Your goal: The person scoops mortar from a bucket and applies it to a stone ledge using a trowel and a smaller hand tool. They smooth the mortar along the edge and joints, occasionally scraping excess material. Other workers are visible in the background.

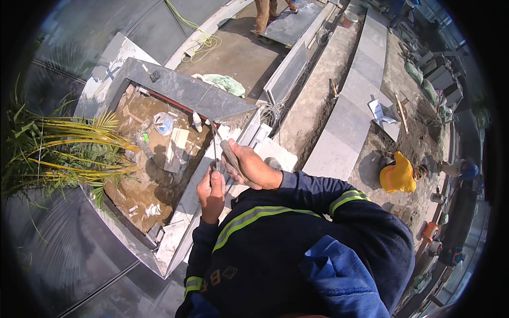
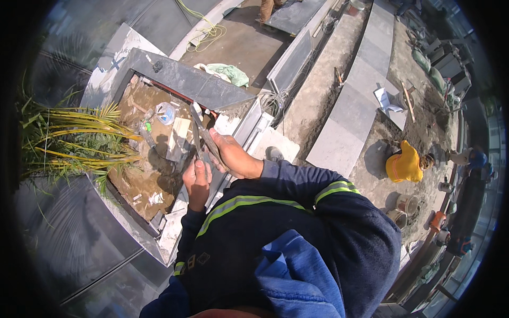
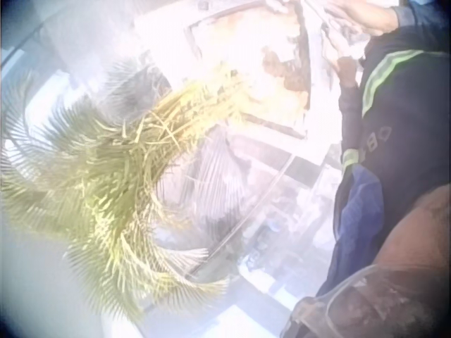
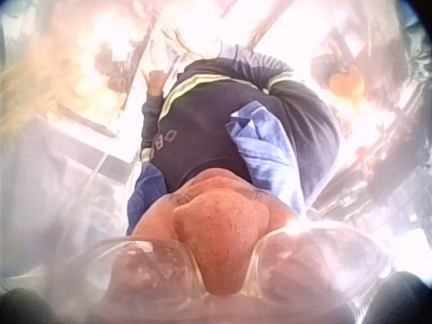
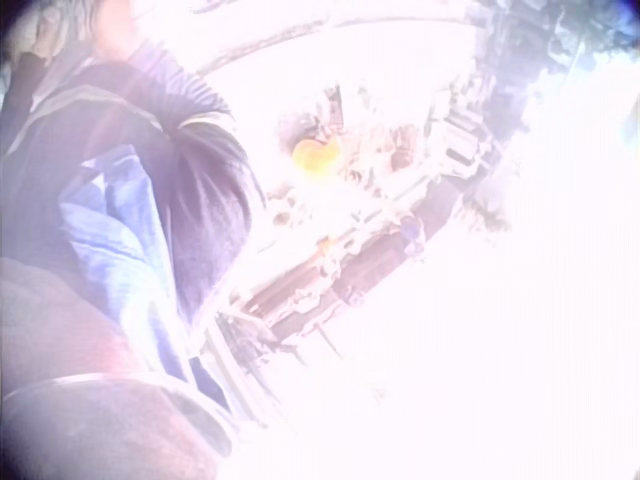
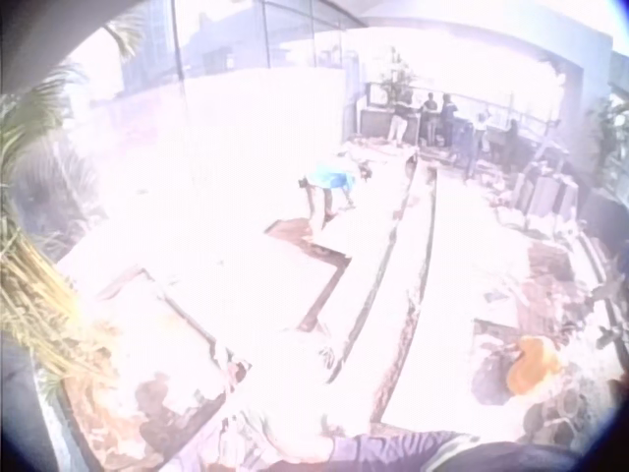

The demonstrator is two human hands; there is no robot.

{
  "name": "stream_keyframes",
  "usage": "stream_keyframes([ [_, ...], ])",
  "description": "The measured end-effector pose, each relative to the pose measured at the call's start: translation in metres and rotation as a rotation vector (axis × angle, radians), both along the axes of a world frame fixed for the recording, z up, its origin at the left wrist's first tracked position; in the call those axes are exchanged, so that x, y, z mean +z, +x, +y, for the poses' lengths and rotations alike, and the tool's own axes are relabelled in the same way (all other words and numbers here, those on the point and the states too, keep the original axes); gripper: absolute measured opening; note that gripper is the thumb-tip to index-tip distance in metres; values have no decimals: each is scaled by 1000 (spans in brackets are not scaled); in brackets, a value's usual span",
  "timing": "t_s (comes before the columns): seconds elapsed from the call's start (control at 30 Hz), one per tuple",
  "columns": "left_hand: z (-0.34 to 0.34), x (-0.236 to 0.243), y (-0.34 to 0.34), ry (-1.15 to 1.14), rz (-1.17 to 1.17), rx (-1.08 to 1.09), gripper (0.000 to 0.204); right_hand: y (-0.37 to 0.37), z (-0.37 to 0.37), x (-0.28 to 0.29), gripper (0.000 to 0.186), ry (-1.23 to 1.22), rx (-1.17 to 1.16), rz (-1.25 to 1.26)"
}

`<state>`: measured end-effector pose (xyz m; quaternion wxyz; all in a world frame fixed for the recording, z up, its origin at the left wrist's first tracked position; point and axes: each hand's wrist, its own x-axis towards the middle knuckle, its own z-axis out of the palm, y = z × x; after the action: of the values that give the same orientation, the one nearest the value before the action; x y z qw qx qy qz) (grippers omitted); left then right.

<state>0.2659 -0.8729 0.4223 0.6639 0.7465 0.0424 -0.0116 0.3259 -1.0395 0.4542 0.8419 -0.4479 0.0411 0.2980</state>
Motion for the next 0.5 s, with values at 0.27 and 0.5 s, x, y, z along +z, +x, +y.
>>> stream_keyframes([
  [0.27,4,12,-9,20,15,-55,43,3,9,4,60,-16,-40,69],
  [0.5,14,20,7,16,16,115,41,-15,16,0,61,-102,87,42],
])
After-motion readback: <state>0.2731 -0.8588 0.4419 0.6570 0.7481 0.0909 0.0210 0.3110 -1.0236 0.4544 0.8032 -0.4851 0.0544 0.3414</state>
